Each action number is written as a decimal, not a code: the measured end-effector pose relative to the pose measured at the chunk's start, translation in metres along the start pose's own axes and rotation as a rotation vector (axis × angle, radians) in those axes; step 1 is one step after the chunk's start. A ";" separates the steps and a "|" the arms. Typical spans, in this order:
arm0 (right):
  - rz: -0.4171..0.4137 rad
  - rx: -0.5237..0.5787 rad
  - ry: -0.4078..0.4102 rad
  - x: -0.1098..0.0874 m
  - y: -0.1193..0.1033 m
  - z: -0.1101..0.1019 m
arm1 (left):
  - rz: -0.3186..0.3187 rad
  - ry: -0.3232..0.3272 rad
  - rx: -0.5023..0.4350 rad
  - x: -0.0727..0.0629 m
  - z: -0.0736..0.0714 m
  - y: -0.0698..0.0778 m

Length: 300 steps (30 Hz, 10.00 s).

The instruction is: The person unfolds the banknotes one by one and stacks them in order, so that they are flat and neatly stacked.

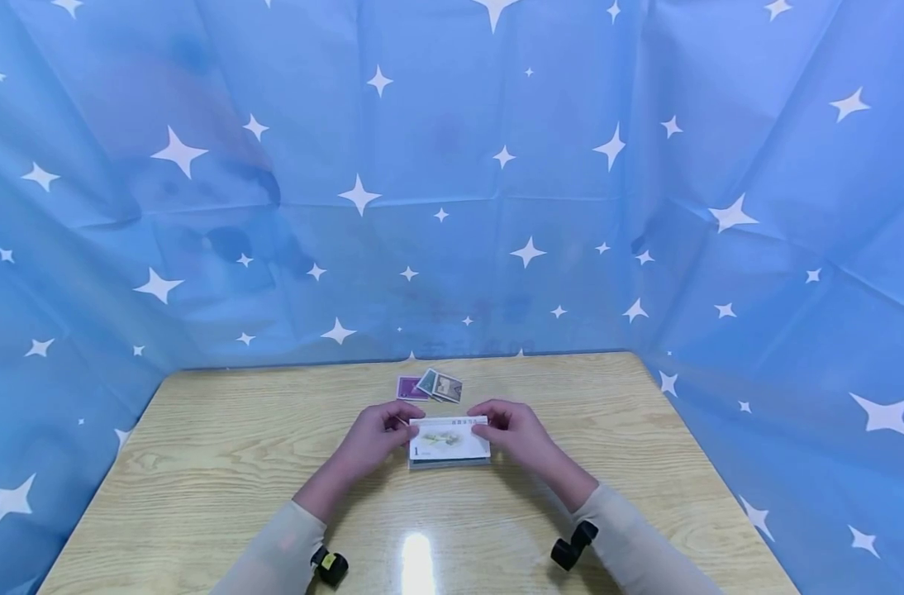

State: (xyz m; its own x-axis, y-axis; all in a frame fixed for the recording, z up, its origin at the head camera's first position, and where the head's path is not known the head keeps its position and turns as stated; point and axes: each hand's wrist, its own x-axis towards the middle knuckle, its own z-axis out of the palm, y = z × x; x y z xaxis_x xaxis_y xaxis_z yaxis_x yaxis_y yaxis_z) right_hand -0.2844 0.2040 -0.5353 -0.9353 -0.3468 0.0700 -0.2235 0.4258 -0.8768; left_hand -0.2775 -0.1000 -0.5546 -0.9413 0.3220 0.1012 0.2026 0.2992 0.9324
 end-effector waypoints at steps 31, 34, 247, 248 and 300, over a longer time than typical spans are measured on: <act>-0.039 -0.169 -0.043 0.010 0.016 0.009 | -0.022 -0.035 0.308 0.014 0.005 0.004; -0.050 -0.207 -0.040 0.011 0.019 0.011 | -0.019 -0.045 0.343 0.015 0.006 0.004; -0.078 0.035 -0.001 0.126 -0.034 0.059 | -0.045 0.209 -0.050 0.067 -0.049 -0.017; -0.086 0.036 -0.004 0.124 -0.034 0.057 | -0.047 0.202 -0.067 0.065 -0.048 -0.016; 0.000 0.186 -0.011 0.006 -0.013 0.026 | -0.012 0.028 -0.135 0.005 0.029 0.010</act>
State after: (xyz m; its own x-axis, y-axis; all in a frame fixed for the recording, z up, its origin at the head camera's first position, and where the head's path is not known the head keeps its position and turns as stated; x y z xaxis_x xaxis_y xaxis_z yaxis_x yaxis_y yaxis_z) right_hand -0.2800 0.1748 -0.5354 -0.9320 -0.3564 0.0657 -0.1680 0.2642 -0.9497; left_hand -0.2724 -0.0691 -0.5545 -0.9510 0.2935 0.0977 0.1549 0.1783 0.9717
